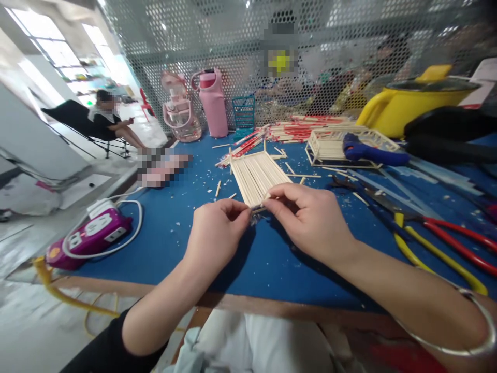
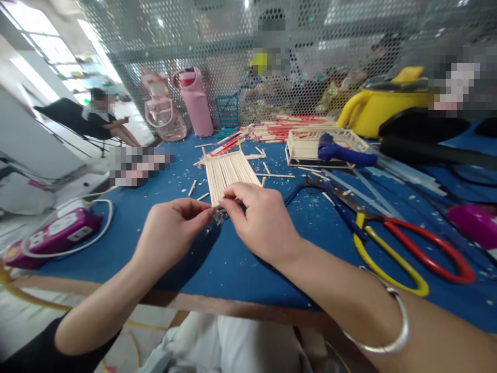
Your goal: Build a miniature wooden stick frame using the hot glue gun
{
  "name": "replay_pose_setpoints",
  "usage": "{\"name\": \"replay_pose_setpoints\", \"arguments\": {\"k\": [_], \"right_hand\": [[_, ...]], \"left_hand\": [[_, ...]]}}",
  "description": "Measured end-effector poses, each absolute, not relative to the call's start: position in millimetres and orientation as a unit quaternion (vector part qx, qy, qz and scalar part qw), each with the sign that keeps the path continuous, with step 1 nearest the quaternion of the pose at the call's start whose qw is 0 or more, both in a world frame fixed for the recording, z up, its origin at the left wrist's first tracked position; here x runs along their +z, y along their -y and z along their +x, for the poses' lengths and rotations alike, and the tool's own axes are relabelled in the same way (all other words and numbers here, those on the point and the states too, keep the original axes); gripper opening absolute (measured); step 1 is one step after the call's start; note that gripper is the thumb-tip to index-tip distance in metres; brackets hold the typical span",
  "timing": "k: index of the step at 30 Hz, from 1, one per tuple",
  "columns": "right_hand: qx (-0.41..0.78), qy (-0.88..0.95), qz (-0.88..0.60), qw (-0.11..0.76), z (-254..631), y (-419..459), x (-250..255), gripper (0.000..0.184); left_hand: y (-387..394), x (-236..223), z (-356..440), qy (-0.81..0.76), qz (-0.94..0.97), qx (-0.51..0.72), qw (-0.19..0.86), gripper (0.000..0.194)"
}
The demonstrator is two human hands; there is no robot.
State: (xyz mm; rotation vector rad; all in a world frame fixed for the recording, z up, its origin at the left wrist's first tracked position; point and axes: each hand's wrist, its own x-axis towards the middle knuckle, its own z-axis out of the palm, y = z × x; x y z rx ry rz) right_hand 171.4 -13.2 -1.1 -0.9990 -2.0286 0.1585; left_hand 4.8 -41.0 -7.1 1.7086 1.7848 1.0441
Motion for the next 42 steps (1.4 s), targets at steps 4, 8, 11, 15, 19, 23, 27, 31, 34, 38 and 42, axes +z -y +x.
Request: {"name": "replay_pose_setpoints", "arguments": {"k": [4,8,11,15,19,23,27,31,34,38,42], "right_hand": [[0.086,0.812,-0.399,0.418,170,13,-1,0.006],[0.101,0.808,-0.395,0.426,171,13,-1,0.007],[0.101,0.805,-0.392,0.433,173,12,-2,0.008],[0.125,0.807,-0.384,0.43,172,9,-3,0.008],[0.192,0.803,-0.368,0.427,169,9,-1,0.009],[0.282,0.784,-0.35,0.429,169,13,4,0.012],[0.268,0.761,-0.35,0.476,175,14,11,0.016],[0.252,0.727,-0.334,0.544,188,16,27,0.019],[0.319,0.719,-0.309,0.534,196,17,43,0.013],[0.364,0.732,-0.313,0.482,200,14,51,0.027],[0.315,0.733,-0.37,0.477,201,12,34,0.009]], "left_hand": [[42,-8,2,-0.654,0.599,0.377,0.267,0.018],[43,-6,-10,-0.675,0.617,0.344,0.21,0.024],[45,-5,-18,-0.708,0.643,0.265,0.119,0.034],[48,-6,-12,-0.683,0.671,0.263,0.121,0.032],[49,-9,6,-0.658,0.679,0.265,0.189,0.031],[51,-13,19,-0.627,0.671,0.311,0.246,0.027],[59,-14,19,-0.605,0.68,0.315,0.269,0.022],[61,-9,10,-0.589,0.719,0.272,0.248,0.023],[53,-3,8,-0.581,0.772,0.177,0.188,0.034],[38,2,14,-0.558,0.825,0.068,0.055,0.052],[30,0,15,-0.53,0.839,0.091,0.088,0.053]]}}
